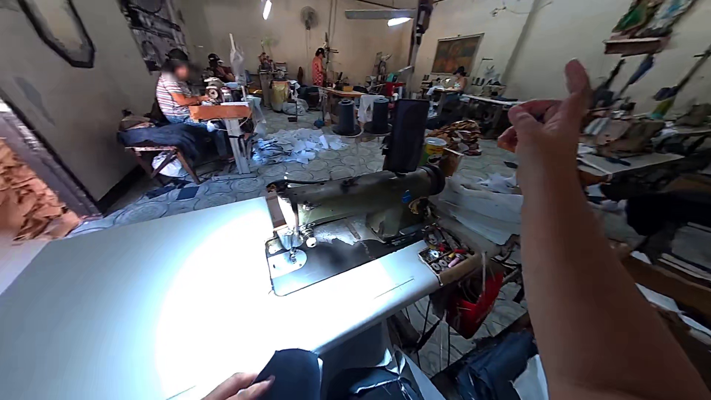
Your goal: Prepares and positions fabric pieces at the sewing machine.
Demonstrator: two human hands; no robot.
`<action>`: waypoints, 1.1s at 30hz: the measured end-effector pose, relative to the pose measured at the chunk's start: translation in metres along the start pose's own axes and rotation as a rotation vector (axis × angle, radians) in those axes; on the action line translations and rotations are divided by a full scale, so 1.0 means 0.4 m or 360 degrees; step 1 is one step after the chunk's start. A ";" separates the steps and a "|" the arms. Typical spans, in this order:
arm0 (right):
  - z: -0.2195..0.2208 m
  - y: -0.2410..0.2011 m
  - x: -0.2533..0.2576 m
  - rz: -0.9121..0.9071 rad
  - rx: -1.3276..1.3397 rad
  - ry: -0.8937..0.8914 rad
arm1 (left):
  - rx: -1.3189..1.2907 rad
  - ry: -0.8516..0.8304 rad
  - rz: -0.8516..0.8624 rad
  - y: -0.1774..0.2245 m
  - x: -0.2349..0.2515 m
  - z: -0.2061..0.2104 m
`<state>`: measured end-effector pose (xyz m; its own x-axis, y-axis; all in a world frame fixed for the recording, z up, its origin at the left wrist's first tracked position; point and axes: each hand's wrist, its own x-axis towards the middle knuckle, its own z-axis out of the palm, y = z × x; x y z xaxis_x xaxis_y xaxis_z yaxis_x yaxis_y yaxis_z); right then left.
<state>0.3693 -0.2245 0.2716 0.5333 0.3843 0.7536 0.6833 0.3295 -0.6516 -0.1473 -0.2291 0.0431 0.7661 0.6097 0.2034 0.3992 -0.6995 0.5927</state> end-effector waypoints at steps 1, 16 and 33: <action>0.020 -0.015 -0.013 -0.0042 0.0023 -0.0037 | -0.0012 0.0006 0.0013 0.002 0.000 0.001; 0.285 0.012 -0.504 -0.0445 0.0356 -0.1963 | -0.0034 0.0072 0.0012 0.016 -0.003 0.028; -0.051 0.263 -0.274 0.0868 0.1256 0.0578 | -0.0043 -0.0022 -0.0118 -0.033 -0.010 0.003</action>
<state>0.3929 -0.2495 0.1222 0.8817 0.4106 0.2327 -0.1505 0.7119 -0.6860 -0.1553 -0.2227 0.0336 0.7418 0.6542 0.1474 0.4417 -0.6420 0.6267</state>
